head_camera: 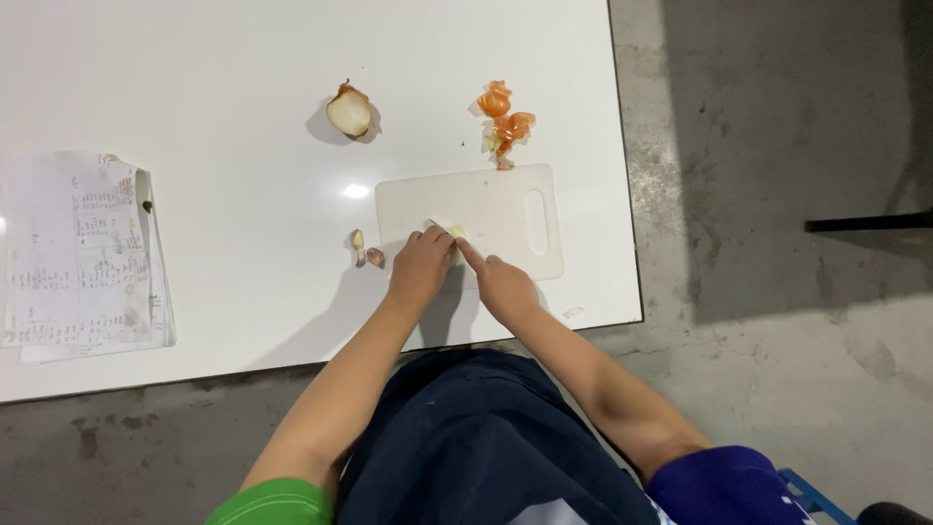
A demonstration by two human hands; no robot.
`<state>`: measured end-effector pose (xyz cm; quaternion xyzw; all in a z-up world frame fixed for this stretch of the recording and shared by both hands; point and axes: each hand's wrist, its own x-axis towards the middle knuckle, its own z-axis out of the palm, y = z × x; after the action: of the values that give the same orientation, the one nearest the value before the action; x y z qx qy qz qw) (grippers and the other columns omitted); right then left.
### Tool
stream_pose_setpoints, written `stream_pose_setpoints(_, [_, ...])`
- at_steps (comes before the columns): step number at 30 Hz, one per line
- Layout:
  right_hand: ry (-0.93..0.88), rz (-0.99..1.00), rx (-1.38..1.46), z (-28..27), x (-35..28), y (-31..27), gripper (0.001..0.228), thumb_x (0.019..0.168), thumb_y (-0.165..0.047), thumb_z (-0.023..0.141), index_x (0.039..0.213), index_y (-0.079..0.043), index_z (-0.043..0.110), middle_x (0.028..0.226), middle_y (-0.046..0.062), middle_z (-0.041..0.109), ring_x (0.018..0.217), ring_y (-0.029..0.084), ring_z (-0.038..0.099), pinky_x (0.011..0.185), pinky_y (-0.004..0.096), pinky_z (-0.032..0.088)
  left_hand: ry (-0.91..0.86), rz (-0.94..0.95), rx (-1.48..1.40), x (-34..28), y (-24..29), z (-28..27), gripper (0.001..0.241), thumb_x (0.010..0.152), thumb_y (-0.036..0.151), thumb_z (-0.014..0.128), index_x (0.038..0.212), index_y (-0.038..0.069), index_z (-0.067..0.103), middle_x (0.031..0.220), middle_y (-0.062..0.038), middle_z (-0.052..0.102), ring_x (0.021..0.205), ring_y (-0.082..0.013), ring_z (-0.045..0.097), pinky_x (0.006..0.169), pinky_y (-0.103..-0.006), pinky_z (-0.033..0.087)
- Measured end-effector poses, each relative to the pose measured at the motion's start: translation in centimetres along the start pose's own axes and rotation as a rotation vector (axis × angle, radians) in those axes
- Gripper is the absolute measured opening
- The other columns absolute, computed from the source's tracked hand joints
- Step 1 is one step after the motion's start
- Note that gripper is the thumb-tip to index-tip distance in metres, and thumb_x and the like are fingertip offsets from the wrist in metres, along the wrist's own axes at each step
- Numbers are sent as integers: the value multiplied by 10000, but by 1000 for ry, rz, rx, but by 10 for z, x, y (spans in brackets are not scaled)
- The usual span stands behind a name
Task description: Cutting an onion into slices on a small cutting board using a kitchen knife.
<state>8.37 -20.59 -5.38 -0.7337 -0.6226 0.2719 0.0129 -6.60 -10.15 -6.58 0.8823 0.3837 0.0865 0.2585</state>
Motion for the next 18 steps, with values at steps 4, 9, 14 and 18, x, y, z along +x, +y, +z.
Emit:
stream_pose_setpoints(4, [5, 50, 12, 3, -22, 6, 853, 909, 14, 514, 1641, -319, 229, 859, 154, 639, 689, 348, 672, 611, 466, 560, 10, 2, 5, -3, 3, -3, 260, 845, 62, 711, 1099, 108, 685, 1164, -36, 641, 1018, -309, 623, 797, -418, 574])
stream_pose_setpoints(9, [-18, 126, 51, 3, -56, 17, 813, 930, -5, 493, 1635, -332, 252, 841, 150, 633, 683, 346, 662, 618, 474, 551, 8, 27, -3, -3, 3, -5, 311, 829, 53, 708, 1136, 95, 683, 1165, -53, 626, 1005, -313, 613, 786, -422, 572])
stream_pose_setpoints(14, [-52, 116, 54, -21, -60, 15, 746, 951, -109, 528, 1614, -341, 276, 848, 153, 639, 694, 360, 658, 615, 493, 547, 2, 31, -27, -2, -3, -3, 292, 834, 63, 713, 1123, 92, 678, 1170, -47, 623, 1015, -310, 614, 792, -428, 569])
stream_pose_setpoints(18, [-34, 153, 94, -32, -50, 2, 685, 989, -131, 509, 1606, -345, 302, 834, 152, 647, 696, 357, 661, 630, 495, 546, 0, 45, -26, -2, -4, -5, 302, 821, 59, 717, 1118, 96, 680, 1158, -52, 625, 1007, -316, 611, 787, -430, 566])
